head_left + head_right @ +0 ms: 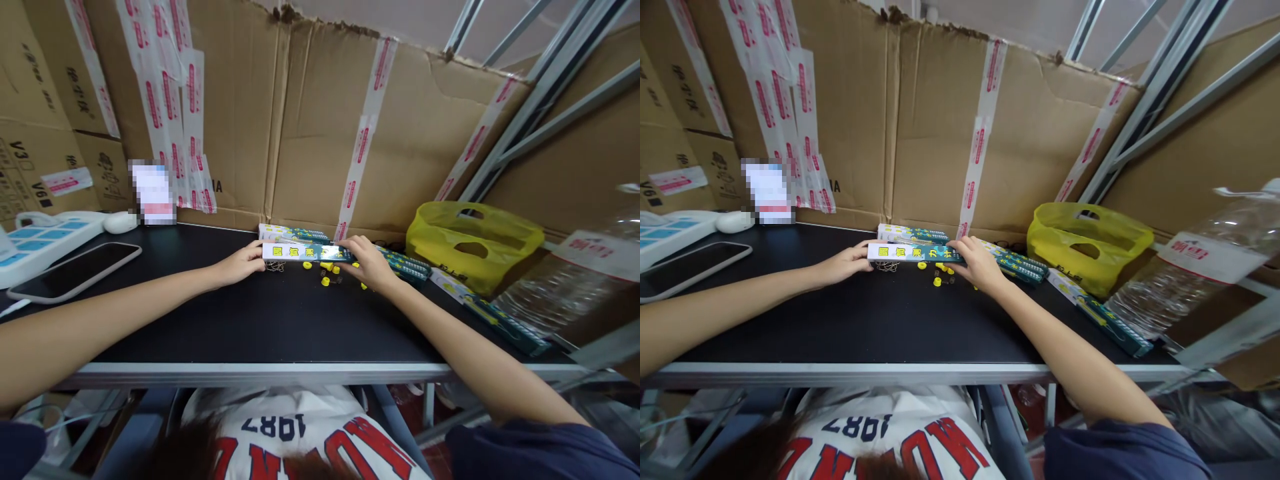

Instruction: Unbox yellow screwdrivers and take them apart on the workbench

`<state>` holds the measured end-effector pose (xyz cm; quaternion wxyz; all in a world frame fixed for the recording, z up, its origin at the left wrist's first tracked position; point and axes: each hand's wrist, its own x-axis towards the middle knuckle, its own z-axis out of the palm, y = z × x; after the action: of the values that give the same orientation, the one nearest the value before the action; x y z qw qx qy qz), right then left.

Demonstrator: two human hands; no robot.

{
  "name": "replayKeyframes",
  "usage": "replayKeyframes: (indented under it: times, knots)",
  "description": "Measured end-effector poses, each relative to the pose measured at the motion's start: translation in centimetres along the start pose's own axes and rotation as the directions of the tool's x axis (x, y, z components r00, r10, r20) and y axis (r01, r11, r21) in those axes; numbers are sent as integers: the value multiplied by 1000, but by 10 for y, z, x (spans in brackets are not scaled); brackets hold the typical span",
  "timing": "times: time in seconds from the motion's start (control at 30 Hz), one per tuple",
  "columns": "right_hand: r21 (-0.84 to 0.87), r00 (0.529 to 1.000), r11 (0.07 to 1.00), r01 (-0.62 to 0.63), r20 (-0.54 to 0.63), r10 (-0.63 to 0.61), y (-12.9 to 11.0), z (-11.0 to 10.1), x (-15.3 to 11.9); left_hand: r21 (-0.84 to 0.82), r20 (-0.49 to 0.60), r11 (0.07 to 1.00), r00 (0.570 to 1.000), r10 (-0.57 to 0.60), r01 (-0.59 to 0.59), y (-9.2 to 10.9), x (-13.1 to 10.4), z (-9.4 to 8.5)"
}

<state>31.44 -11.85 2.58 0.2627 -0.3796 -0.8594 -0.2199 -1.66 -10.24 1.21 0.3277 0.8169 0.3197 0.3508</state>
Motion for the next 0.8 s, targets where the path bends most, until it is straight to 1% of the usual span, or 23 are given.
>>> replayKeyframes:
  times: [0.1, 0.17, 0.2, 0.23, 0.3, 0.37, 0.43, 0.53, 0.67, 0.73, 0.8]
  knots:
    - [1, 1000, 1000, 24, -20, -24, -2, -1, 0, 65, 45, 998, 999, -25, 23, 0, -2, 0]
    - [-4, 999, 1000, 31, -19, -31, -2, -1, 0, 31, 44, 998, 998, -49, 48, 1, -3, 1]
    - [-7, 999, 1000, 31, -19, -31, -3, -1, 0, -23, 28, 997, 997, -71, 71, 1, -3, 2]
    - [-9, 999, 1000, 29, -21, -29, -3, -1, 0, -108, 20, 987, 993, -118, 120, 2, -3, 3]
    - [-12, 999, 1000, 27, -31, -27, -5, -2, 1, -279, 0, 939, 978, -208, 200, 4, -3, 4]
    - [-11, 999, 999, 32, -40, -32, -6, -4, 1, -396, -17, 889, 966, -257, 230, 6, -2, 5]
    - [-15, 998, 999, 40, -50, -41, -7, -5, 2, -448, -20, 863, 962, -271, 234, 8, -2, 5]
    - [-25, 997, 999, 37, -64, -39, -7, -7, 1, -442, 31, 860, 962, -270, 255, 9, -2, 1]
    - [-43, 997, 998, 50, -61, -53, -5, -7, 1, -377, 118, 877, 954, -275, 299, 6, -3, -5]
    - [-50, 996, 997, 62, -55, -64, -5, -6, 1, -343, 136, 886, 950, -280, 310, 4, -3, -6]
    - [-46, 997, 997, 62, -53, -65, -5, -6, 2, -350, 146, 883, 949, -278, 312, 2, -3, -7]
